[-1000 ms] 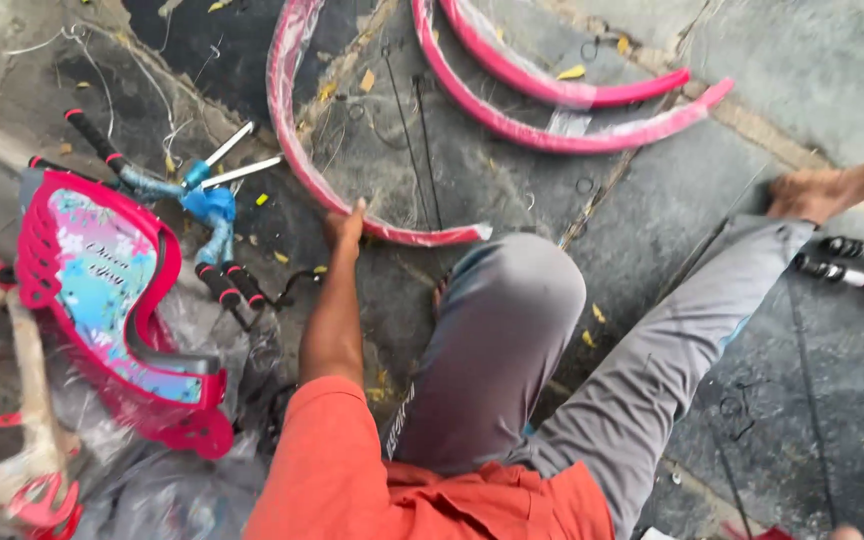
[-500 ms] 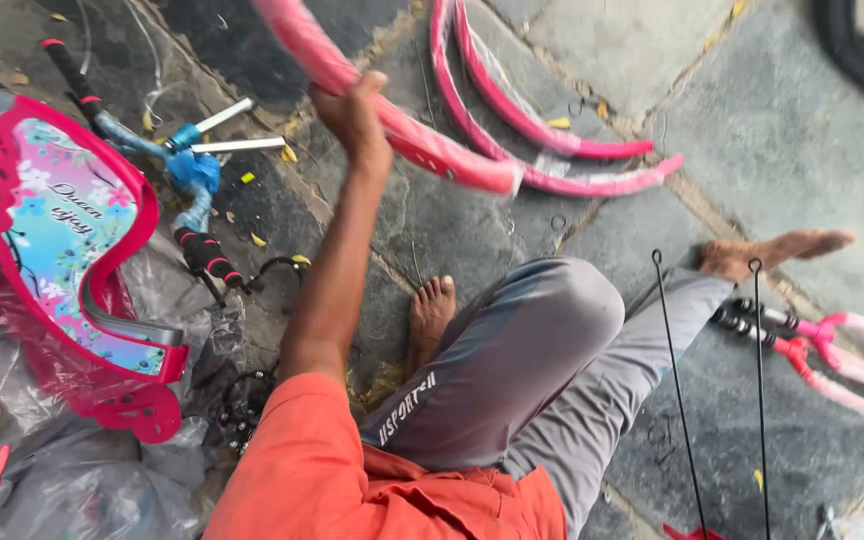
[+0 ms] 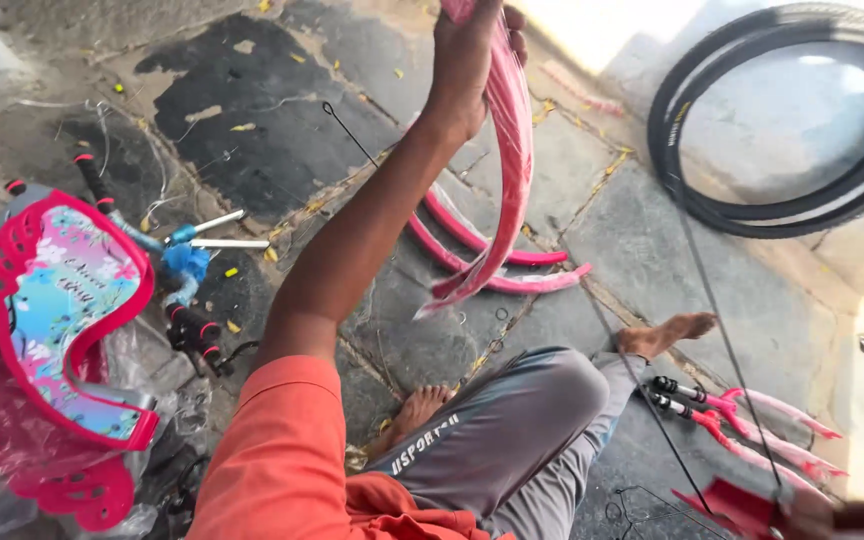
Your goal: The recorder is unwrapping various bicycle parts from plastic packaging using tools and hands.
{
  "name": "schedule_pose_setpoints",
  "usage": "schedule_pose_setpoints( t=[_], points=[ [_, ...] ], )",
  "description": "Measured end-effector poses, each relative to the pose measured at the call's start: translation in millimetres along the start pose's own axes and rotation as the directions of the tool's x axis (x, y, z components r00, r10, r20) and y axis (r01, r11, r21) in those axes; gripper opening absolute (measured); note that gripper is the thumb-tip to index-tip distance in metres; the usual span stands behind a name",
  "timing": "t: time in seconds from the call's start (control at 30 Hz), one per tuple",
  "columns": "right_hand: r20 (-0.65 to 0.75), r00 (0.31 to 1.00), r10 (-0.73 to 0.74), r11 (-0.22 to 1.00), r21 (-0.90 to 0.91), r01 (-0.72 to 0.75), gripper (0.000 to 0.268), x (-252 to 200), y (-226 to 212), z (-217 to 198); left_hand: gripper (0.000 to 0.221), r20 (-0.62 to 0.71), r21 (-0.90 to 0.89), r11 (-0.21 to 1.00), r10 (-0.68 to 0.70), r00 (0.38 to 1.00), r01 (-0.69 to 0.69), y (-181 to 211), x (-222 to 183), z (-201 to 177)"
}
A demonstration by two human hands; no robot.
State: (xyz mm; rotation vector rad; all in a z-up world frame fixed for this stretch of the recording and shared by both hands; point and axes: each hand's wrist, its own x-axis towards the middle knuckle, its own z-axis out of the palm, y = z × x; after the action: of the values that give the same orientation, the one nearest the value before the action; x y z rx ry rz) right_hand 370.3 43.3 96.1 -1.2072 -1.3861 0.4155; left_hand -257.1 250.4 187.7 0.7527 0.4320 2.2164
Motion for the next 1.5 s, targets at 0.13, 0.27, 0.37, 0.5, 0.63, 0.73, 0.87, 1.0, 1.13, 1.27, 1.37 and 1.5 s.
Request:
schedule_pose_setpoints(
  t=[0.13,0.27,0.37,0.5,0.63,0.73,0.87,1.0,1.13,1.27,1.37,1.5],
  points=[
    [-0.010,1.000,-0.018,0.996,0.087,0.019,0.039,-6.8,-162.8,111.3,0.051,0.098,-0.191,0.978,-0.060,0.993,0.078,17.0,-5.9,48.8],
    [-0.034,0.981,-0.192,0.966,0.169,0.195,0.032,1.9,-194.0,197.6,0.071,0.258,-0.121,0.989,-0.048,0.965,0.081,46.8,-52.7,95.3],
    [0.122,0.992,0.030,1.000,-0.001,-0.030,0.045,-0.6,-196.0,238.2,0.074,0.388,-0.126,0.977,-0.112,0.915,0.173,69.4,-94.6,128.3],
    [0.278,0.937,-0.211,0.951,-0.164,0.263,0.061,-17.4,-200.8,271.9,0.090,0.388,-0.194,0.906,-0.282,0.878,0.377,53.8,-121.7,126.2],
    [0.451,0.893,0.018,0.968,-0.233,0.098,0.072,-26.5,-212.9,271.7,0.069,0.376,-0.014,0.955,-0.271,0.886,0.297,24.3,-125.7,96.9],
    [0.506,0.775,-0.380,0.875,-0.076,0.478,0.072,-32.8,-198.1,253.9,0.067,0.485,0.258,0.914,-0.402,0.777,0.312,30.5,-135.4,99.0],
    [0.480,0.854,-0.202,0.938,-0.157,0.310,0.040,-53.6,-127.6,189.8,0.063,0.619,0.701,0.685,-0.446,0.647,-0.198,-14.2,-154.3,19.0],
    [0.230,0.962,0.145,0.949,-0.307,-0.069,0.032,-89.5,-74.7,104.3,0.068,0.616,0.763,0.207,-0.521,0.591,-0.612,-66.0,-193.3,-98.9],
    [0.047,0.890,0.454,0.632,-0.721,-0.285,0.033,-133.3,120.6,-51.5,0.053,0.450,0.492,-0.217,-0.765,0.460,-0.843,-77.7,-214.3,-235.3],
    [0.054,0.852,0.521,0.640,-0.685,-0.348,0.032,-163.6,129.7,-48.4,0.046,0.315,0.422,-0.247,-0.862,0.397,-0.872,-48.5,-257.2,-346.9],
    [0.020,0.822,0.569,0.631,-0.651,-0.421,0.031,-192.4,127.6,-56.7,0.037,0.251,0.446,-0.249,-0.887,0.387,-0.860,-21.8,-295.1,-409.4],
    [-0.095,0.793,0.602,0.608,-0.589,-0.532,0.030,-229.8,116.2,-73.4,0.027,0.236,0.452,-0.330,-0.851,0.468,-0.829,22.1,-343.3,-459.8]
  ],
)
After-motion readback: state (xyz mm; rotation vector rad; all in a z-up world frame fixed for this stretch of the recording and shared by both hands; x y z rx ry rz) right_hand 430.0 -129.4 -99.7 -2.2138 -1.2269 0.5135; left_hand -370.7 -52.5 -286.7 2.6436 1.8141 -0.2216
